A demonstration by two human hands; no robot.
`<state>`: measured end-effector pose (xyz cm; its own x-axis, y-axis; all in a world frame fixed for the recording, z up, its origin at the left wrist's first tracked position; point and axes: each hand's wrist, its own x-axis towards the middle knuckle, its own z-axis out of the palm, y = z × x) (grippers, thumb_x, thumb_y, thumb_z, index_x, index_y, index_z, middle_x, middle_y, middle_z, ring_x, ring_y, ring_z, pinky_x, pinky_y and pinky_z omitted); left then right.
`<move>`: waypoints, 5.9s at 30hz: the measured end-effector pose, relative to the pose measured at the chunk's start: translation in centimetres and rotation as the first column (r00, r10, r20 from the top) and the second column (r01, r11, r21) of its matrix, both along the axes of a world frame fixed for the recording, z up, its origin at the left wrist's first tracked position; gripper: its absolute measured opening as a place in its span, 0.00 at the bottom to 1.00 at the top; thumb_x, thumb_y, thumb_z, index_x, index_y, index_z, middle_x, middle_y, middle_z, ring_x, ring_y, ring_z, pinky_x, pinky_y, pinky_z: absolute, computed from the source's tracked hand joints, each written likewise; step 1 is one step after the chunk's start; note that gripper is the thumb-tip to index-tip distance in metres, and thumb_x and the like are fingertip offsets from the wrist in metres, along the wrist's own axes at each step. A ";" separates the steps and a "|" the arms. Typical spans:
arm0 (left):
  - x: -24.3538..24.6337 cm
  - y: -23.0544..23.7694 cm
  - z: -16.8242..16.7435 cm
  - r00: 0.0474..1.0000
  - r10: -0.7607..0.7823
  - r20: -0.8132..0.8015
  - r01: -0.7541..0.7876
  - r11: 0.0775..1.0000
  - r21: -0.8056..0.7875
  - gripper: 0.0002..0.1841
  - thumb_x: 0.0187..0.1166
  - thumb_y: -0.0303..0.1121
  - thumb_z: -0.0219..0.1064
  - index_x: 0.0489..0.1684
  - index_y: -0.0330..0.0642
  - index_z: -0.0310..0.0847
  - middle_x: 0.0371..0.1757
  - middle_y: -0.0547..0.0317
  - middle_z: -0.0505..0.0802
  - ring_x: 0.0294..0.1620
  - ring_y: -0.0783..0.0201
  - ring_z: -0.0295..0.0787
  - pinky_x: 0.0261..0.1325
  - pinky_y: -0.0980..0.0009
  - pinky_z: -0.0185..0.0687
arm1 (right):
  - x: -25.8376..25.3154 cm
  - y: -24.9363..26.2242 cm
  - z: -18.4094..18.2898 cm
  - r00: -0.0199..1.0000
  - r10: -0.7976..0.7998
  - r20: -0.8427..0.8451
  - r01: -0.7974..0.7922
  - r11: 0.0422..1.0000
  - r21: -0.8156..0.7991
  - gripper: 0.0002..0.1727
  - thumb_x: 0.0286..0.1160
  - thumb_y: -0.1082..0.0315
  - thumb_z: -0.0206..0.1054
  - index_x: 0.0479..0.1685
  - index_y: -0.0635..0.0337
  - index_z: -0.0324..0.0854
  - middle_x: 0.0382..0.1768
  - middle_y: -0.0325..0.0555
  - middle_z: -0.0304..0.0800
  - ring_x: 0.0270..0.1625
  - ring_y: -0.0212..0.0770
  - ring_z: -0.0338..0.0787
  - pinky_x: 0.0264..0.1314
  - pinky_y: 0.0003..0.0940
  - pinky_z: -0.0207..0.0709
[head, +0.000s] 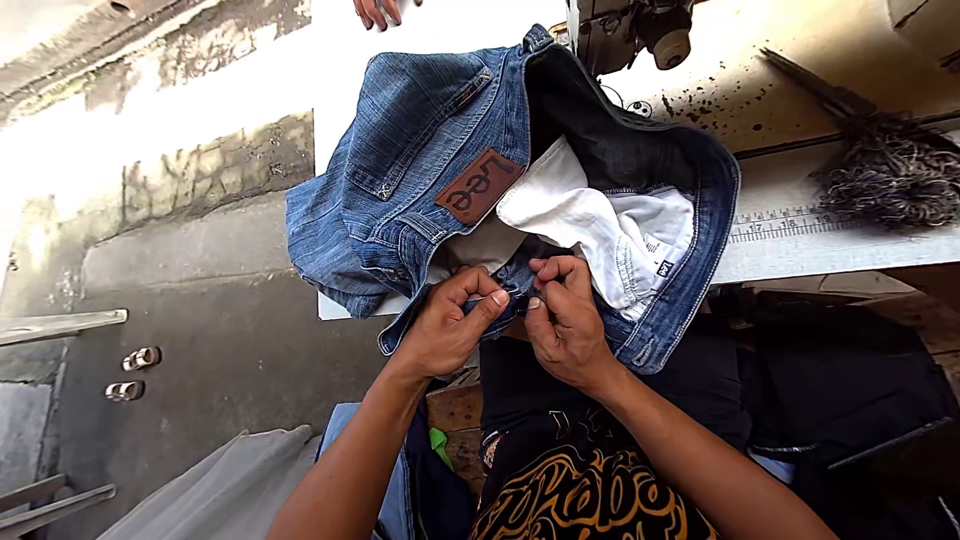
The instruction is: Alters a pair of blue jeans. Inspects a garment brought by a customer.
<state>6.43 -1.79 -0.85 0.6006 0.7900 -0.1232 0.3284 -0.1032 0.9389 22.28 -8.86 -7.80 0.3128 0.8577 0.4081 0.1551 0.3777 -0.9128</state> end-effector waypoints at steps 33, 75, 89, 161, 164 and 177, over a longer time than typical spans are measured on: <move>5.1 -8.5 -0.8 0.706 0.598 -0.380 -0.392 0.777 0.493 0.14 0.79 0.48 0.68 0.33 0.51 0.95 0.28 0.71 0.93 0.26 0.77 0.87 0.31 0.73 0.82 | 0.8 -0.7 0.0 0.966 0.071 -0.247 -0.067 0.997 0.027 0.13 0.84 0.68 0.55 0.31 0.57 0.81 0.56 0.40 0.83 0.69 0.35 0.82 0.70 0.34 0.81; 0.7 -8.5 0.6 0.825 0.523 -0.215 -0.462 0.842 0.278 0.07 0.81 0.32 0.61 0.37 0.43 0.85 0.29 0.73 0.87 0.28 0.85 0.80 0.33 0.87 0.77 | 2.4 -0.3 -1.5 0.939 0.301 0.166 -0.323 0.939 0.121 0.15 0.74 0.73 0.62 0.18 0.58 0.69 0.59 0.54 0.79 0.76 0.42 0.76 0.82 0.35 0.71; 3.6 -8.1 -0.9 0.740 0.586 -0.330 -0.236 0.685 0.689 0.15 0.79 0.38 0.69 0.49 0.34 0.91 0.36 0.51 0.94 0.32 0.54 0.92 0.37 0.55 0.86 | 5.5 0.1 5.2 0.933 0.355 0.051 -0.340 0.921 -0.191 0.15 0.86 0.68 0.55 0.46 0.66 0.88 0.52 0.45 0.91 0.49 0.26 0.89 0.51 0.21 0.84; 3.8 -4.6 0.6 0.955 0.243 -0.172 -0.133 0.864 0.485 0.08 0.84 0.34 0.66 0.47 0.42 0.89 0.43 0.63 0.87 0.38 0.78 0.83 0.39 0.84 0.81 | 2.3 -1.3 3.7 0.995 -0.099 -0.013 0.098 0.994 -0.044 0.13 0.70 0.78 0.58 0.16 0.62 0.73 0.52 0.51 0.82 0.61 0.34 0.83 0.59 0.23 0.81; 3.7 -4.6 -0.1 0.968 0.242 -0.073 -0.195 0.898 0.396 0.06 0.82 0.32 0.69 0.46 0.40 0.89 0.44 0.64 0.87 0.39 0.79 0.83 0.40 0.85 0.81 | 2.7 -1.2 3.6 0.998 -0.053 0.041 0.056 0.995 -0.083 0.12 0.70 0.78 0.60 0.17 0.63 0.75 0.53 0.51 0.80 0.60 0.33 0.82 0.57 0.19 0.80; 3.6 -4.8 -0.3 0.965 0.262 0.029 -0.258 0.921 0.290 0.03 0.80 0.28 0.69 0.42 0.42 0.89 0.45 0.66 0.88 0.42 0.77 0.85 0.42 0.83 0.84 | 3.1 -1.2 3.9 0.985 0.098 0.142 -0.074 0.984 -0.163 0.14 0.71 0.76 0.61 0.16 0.61 0.74 0.55 0.51 0.72 0.61 0.33 0.76 0.57 0.15 0.75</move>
<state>10.05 -6.61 -1.16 0.3692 0.9205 0.1284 0.3900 -0.2788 0.8776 25.41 -10.05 -3.90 0.1810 0.9355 0.3034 0.2669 0.2502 -0.9307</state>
